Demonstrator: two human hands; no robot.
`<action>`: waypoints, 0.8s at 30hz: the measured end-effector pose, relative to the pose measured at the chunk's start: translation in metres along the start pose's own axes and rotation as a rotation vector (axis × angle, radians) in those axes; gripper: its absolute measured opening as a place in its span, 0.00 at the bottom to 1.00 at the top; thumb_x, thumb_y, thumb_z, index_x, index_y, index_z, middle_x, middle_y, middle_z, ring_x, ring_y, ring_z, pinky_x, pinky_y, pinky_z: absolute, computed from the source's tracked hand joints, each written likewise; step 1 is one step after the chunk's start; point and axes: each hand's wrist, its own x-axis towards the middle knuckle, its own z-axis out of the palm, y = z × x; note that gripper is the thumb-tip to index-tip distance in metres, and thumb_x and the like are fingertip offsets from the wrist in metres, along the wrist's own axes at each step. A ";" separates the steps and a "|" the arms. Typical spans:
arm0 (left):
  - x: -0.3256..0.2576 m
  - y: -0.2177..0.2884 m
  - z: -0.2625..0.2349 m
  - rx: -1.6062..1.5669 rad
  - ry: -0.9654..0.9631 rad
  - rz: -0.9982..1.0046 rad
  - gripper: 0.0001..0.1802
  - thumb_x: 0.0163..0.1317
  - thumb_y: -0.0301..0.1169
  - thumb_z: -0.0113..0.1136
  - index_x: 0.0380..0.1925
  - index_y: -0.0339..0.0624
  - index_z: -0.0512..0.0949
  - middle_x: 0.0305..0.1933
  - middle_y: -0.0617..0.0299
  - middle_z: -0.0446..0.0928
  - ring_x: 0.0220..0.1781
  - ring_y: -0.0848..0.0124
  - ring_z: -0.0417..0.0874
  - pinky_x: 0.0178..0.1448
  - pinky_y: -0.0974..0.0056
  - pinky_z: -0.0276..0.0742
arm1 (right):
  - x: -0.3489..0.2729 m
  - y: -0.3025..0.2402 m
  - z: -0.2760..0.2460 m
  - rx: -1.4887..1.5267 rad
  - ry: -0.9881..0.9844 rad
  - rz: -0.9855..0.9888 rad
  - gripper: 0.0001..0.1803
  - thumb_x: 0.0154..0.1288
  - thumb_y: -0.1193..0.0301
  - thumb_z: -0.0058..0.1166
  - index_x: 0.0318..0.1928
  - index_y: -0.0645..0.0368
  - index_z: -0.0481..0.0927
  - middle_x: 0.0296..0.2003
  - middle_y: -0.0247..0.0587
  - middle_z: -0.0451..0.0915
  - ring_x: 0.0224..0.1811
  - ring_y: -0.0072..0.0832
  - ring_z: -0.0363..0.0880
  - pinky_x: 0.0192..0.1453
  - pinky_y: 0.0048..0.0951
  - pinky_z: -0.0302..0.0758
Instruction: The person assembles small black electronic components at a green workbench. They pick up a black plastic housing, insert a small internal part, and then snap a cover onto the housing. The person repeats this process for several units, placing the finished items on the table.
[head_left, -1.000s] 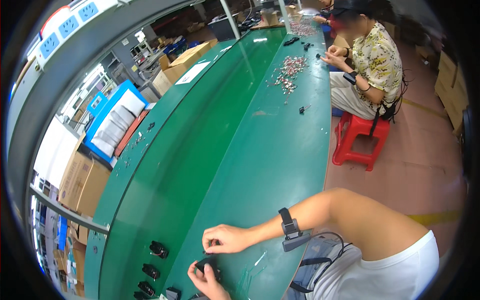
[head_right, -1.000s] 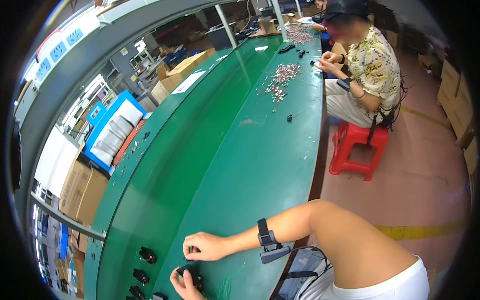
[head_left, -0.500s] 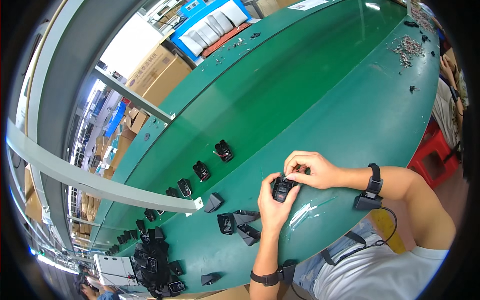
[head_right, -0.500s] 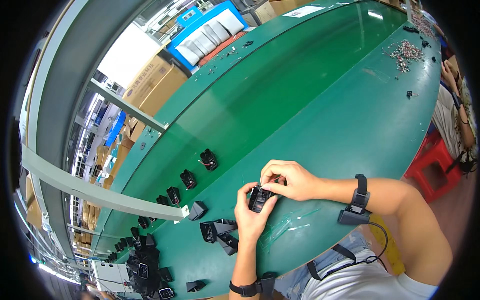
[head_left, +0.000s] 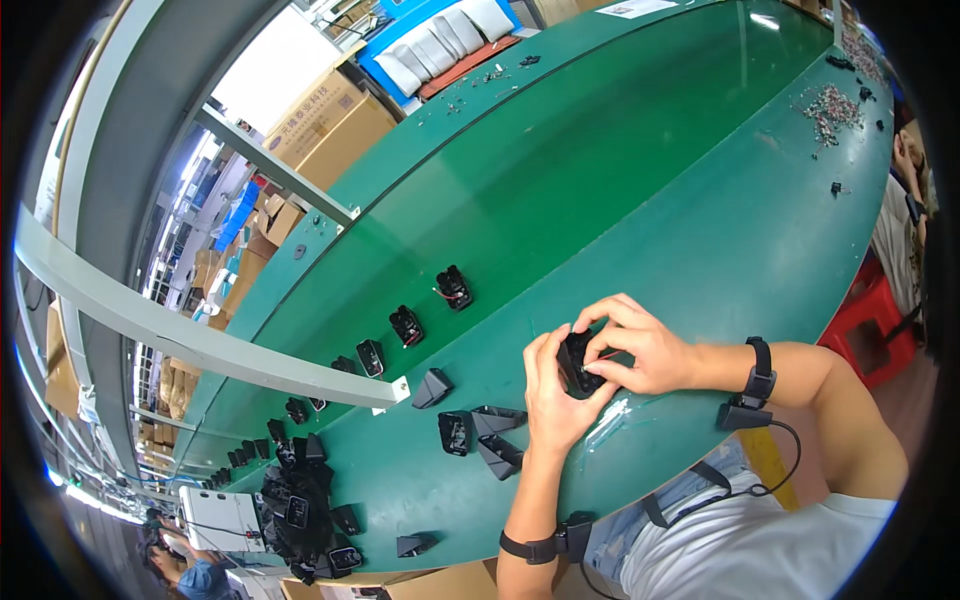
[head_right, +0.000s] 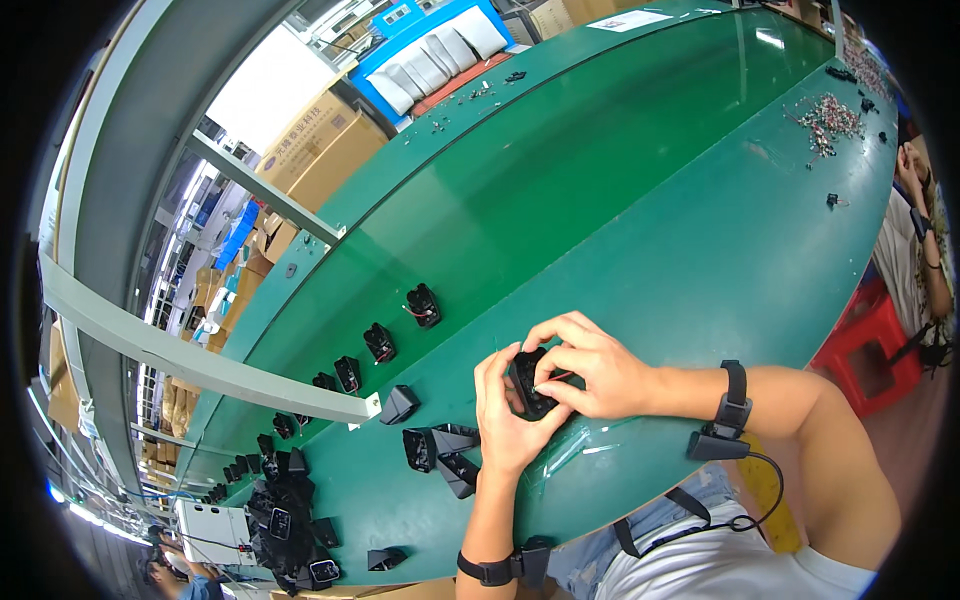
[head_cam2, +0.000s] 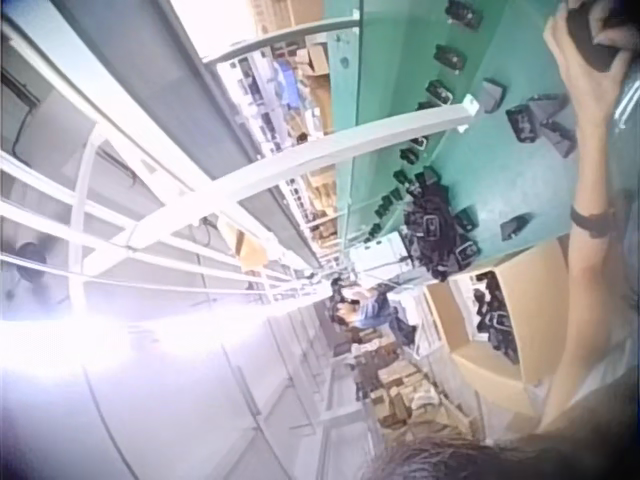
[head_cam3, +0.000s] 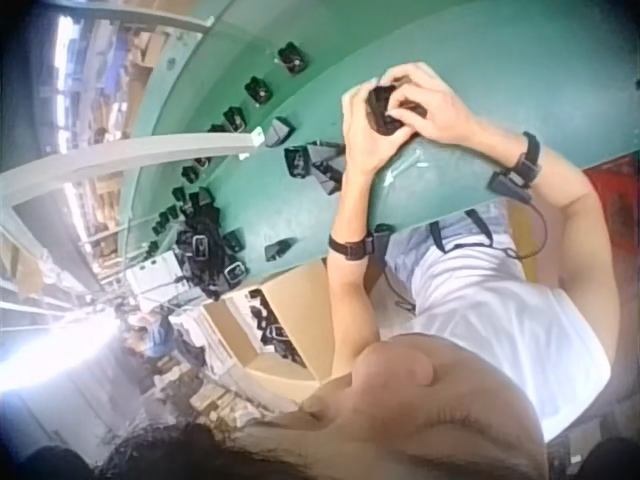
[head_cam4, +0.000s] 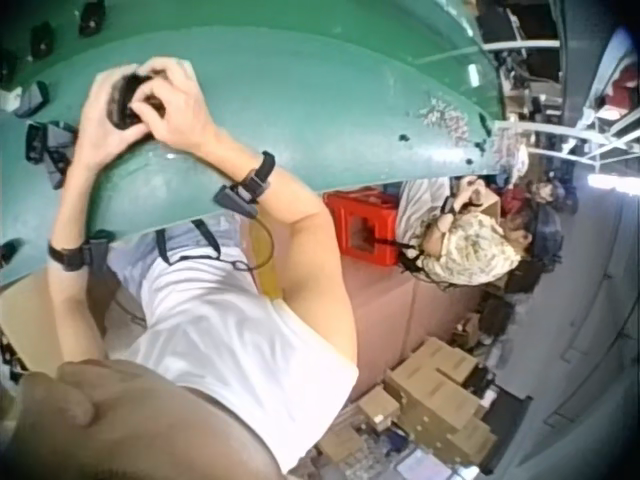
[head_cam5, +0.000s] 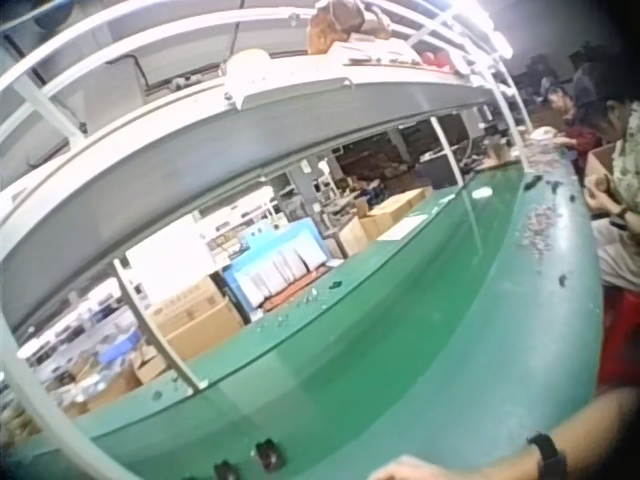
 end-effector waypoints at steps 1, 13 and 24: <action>0.000 -0.002 0.001 0.032 0.034 0.027 0.50 0.38 0.34 0.84 0.63 0.39 0.67 0.57 0.52 0.69 0.49 0.66 0.77 0.39 0.67 0.78 | -0.002 0.000 0.002 0.012 0.002 0.013 0.07 0.57 0.73 0.66 0.34 0.57 0.81 0.52 0.44 0.75 0.54 0.43 0.73 0.56 0.40 0.74; 0.005 0.005 -0.002 0.105 0.071 0.136 0.44 0.35 0.34 0.83 0.55 0.35 0.71 0.52 0.47 0.71 0.51 0.50 0.79 0.49 0.52 0.83 | -0.005 -0.004 0.005 -0.016 -0.009 0.012 0.07 0.56 0.73 0.67 0.34 0.59 0.81 0.55 0.45 0.74 0.57 0.43 0.72 0.51 0.38 0.79; -0.001 -0.002 -0.005 0.162 0.120 0.140 0.54 0.33 0.40 0.83 0.65 0.37 0.71 0.51 0.44 0.72 0.49 0.53 0.80 0.47 0.54 0.81 | -0.002 0.010 -0.006 0.551 -0.288 0.221 0.10 0.60 0.72 0.63 0.42 0.63 0.85 0.66 0.52 0.69 0.61 0.42 0.75 0.62 0.40 0.76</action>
